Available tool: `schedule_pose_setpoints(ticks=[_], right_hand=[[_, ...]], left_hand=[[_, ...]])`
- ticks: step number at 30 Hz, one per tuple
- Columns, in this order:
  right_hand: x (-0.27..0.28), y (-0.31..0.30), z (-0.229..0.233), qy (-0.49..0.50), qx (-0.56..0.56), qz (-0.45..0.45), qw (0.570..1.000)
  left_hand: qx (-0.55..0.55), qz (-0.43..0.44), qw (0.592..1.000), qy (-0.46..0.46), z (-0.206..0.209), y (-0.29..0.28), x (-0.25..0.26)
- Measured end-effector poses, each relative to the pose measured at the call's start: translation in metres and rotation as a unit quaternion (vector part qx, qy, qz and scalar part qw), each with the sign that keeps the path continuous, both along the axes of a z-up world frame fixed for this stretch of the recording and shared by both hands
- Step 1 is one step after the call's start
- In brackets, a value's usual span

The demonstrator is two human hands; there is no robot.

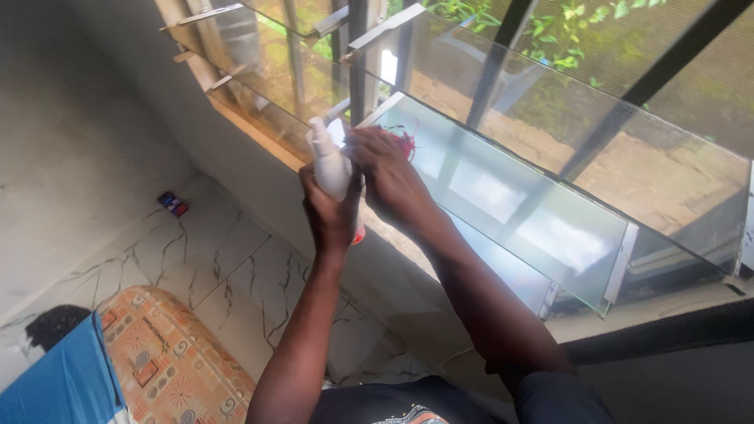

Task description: The person cleans glass window louvers by spraying liquid from a bottle onto the panes and wiping them with a cloth, moving the panes to reach both sides.

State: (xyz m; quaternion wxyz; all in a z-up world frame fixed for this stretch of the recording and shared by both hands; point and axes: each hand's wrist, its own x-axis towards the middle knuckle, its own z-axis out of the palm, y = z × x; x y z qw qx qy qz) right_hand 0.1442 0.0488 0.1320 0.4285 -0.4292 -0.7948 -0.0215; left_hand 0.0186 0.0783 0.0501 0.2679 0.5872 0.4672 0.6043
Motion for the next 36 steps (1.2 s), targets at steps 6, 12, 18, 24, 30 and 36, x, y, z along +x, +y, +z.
schedule_pose_setpoints(ticks=[6,12,18,24,30,36], right_hand=[[0.009,-0.027,0.013,-0.044,-0.070,-0.027,0.996],[-0.001,-0.037,0.020,0.012,-0.109,-0.080,0.991],[-0.025,0.004,0.005,0.045,-0.036,-0.221,0.974],[0.002,0.076,-0.009,0.053,-0.092,-0.362,0.926],[0.023,0.119,-0.013,0.013,-0.069,-0.391,0.918],[0.002,0.100,-0.006,0.027,-0.125,-0.327,0.936]], left_hand=[[0.064,-0.072,0.994,-0.050,-0.004,0.003,-0.016],[0.075,-0.147,0.985,-0.055,-0.006,0.007,-0.025],[0.035,-0.187,0.980,-0.058,-0.016,0.020,-0.043],[0.005,-0.240,0.970,-0.041,-0.023,0.034,-0.071],[-0.016,-0.282,0.959,-0.037,-0.029,0.045,-0.090],[-0.051,-0.297,0.953,-0.028,-0.035,0.051,-0.090]])
